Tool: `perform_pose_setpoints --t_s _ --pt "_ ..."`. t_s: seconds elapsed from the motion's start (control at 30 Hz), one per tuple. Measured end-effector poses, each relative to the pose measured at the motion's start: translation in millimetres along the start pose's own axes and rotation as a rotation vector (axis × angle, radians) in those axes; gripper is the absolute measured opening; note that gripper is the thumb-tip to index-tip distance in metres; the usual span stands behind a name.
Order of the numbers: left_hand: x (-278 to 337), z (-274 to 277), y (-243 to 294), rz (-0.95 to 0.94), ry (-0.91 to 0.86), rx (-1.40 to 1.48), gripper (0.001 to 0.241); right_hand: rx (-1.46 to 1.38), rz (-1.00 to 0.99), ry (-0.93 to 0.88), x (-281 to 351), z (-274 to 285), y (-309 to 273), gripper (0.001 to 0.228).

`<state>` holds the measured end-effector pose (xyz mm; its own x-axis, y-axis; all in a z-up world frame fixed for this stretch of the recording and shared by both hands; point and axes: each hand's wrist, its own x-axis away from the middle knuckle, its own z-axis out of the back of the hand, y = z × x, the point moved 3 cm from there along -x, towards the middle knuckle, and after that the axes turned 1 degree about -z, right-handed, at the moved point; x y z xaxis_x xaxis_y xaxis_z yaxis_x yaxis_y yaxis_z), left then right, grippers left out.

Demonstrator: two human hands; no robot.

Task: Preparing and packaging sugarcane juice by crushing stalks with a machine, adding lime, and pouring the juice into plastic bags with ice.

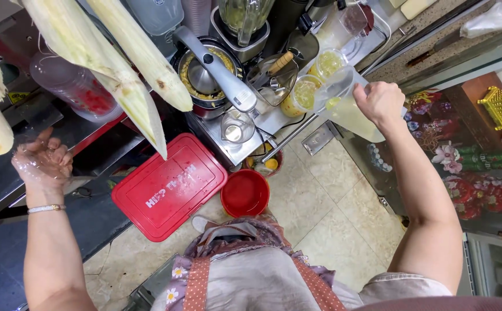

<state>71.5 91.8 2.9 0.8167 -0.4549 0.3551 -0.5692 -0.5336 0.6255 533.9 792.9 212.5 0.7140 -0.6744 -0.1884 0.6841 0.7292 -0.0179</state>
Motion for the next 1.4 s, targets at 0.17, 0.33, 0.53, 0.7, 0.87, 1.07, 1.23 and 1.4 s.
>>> perform_pose_setpoints --t_s 0.17,0.33,0.53,0.7,0.87,1.07,1.23,1.4 --pt "-0.6 7.9 -1.9 -0.021 0.008 -0.018 0.040 0.065 0.028 -0.055 -14.4 -16.9 9.8 0.052" --pt "-1.8 7.8 -2.4 -0.026 0.047 -0.020 0.046 0.113 0.023 -0.073 -20.0 -22.5 15.0 0.054" --pt "-1.1 5.3 -2.4 -0.036 0.081 -0.041 0.047 0.118 0.043 -0.040 -21.3 -17.7 19.1 0.053" --pt "0.3 -3.0 -1.5 -0.037 0.068 -0.031 0.043 0.100 0.056 -0.009 -20.5 -10.6 14.8 0.053" --pt "1.1 -4.5 -0.4 -0.012 0.132 -0.041 0.046 0.106 0.077 -0.009 -20.6 -6.4 7.8 0.052" --pt "1.3 -5.4 -1.4 -0.019 0.095 -0.034 0.045 0.149 0.100 0.010 -21.7 -3.6 7.2 0.053" --pt "-2.4 -0.1 -2.1 -0.015 0.097 -0.013 0.046 0.040 0.006 0.041 2.7 -14.7 23.1 0.051" --pt "-3.2 0.9 -5.0 -0.033 0.130 0.013 0.046 -0.356 -0.214 0.125 76.9 -53.8 56.2 0.049"
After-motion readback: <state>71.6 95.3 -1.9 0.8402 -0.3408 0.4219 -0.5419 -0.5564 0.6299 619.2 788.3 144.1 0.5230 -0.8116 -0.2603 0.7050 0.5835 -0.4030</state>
